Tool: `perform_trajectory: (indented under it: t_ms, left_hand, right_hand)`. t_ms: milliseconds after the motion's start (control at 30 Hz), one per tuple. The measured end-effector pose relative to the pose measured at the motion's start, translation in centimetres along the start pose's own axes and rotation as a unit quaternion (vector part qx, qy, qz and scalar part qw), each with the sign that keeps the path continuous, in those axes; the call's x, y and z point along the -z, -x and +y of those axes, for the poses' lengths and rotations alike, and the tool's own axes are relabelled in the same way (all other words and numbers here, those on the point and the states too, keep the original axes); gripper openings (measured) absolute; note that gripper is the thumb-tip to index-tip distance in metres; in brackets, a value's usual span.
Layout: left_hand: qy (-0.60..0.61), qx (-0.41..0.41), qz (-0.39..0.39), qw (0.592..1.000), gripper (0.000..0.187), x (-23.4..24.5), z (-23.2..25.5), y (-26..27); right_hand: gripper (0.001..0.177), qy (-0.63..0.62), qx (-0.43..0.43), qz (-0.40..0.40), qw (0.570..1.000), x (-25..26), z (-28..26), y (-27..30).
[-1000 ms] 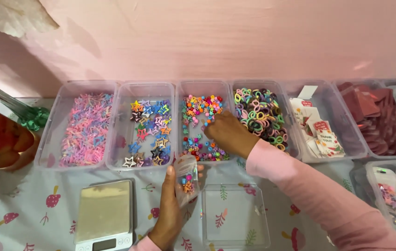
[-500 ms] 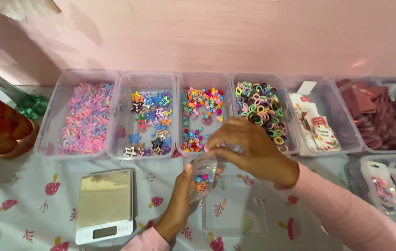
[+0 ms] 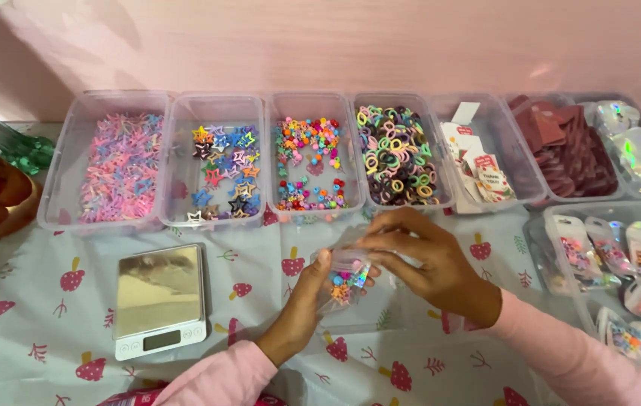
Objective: Packing small colorful beads and charms from storage bins into small plastic bags.
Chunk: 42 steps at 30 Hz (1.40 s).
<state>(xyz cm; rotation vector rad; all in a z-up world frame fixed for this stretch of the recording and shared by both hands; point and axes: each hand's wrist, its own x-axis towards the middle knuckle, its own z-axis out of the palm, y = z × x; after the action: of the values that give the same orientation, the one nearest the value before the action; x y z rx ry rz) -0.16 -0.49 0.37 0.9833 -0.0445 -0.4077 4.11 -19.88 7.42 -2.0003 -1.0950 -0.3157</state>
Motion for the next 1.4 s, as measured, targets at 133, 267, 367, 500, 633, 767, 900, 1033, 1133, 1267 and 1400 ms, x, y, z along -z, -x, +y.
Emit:
perform_trajectory:
  t_ms: [133, 267, 367, 500, 633, 767, 900, 1033, 1133, 1267, 1400]
  left_hand:
    - [0.073, 0.034, 0.004, 0.997, 0.075, 1.1, -0.7, -0.7]
    - [0.138, 0.022, 0.062, 0.988, 0.071, 3.2, -2.4, -1.6]
    - [0.144, 0.012, 0.084, 0.986, 0.064, 4.2, -3.3, -1.6]
    - [0.069, -0.036, 0.03, 0.997, 0.062, 2.8, -2.0, -0.8]
    - [0.034, 0.015, 0.007, 0.999, 0.068, 1.2, -0.6, -0.4]
    - [0.036, 0.037, 0.011, 0.999, 0.07, 0.3, -0.3, -1.3]
    - [0.037, 0.073, 0.054, 0.995, 0.076, -2.3, 0.2, -3.9]
    - [0.027, 0.081, 0.067, 0.994, 0.071, -5.0, -1.0, -7.7]
    - [0.047, 0.069, 0.014, 0.996, 0.071, -6.7, -2.1, -10.3]
    - [0.043, 0.065, 0.006, 0.997, 0.071, -8.7, -2.9, -12.6]
    - [0.05, 0.077, 0.031, 0.995, 0.069, -9.1, -4.3, -14.1]
  right_hand:
    - [0.02, 0.035, -0.065, 0.003, 0.997, 1.3, 2.0, 3.2]
    - [0.019, 0.053, -0.095, 0.03, 0.994, 2.0, 4.7, 5.3]
    - [0.016, 0.024, -0.087, 0.028, 0.996, 1.9, 5.0, 5.4]
    - [0.018, 0.026, -0.047, 0.001, 0.999, 2.1, 5.6, 5.3]
    - [0.023, 0.094, -0.052, 0.03, 0.994, 5.2, 8.8, 5.5]
    - [0.017, 0.18, -0.122, 0.098, 0.971, 9.8, 12.9, 4.8]
    - [0.018, 0.229, -0.175, 0.093, 0.953, 13.4, 21.0, 5.3]
    - [0.015, 0.272, -0.281, -0.036, 0.92, 12.7, 24.1, 3.7]
    - [0.039, 0.188, -0.404, -0.156, 0.881, 11.5, 23.8, 2.7]
    - [0.061, 0.238, -0.403, -0.223, 0.855, 9.9, 23.4, 2.5]
    - [0.06, 0.253, -0.39, -0.218, 0.858, 9.3, 24.2, 2.8]
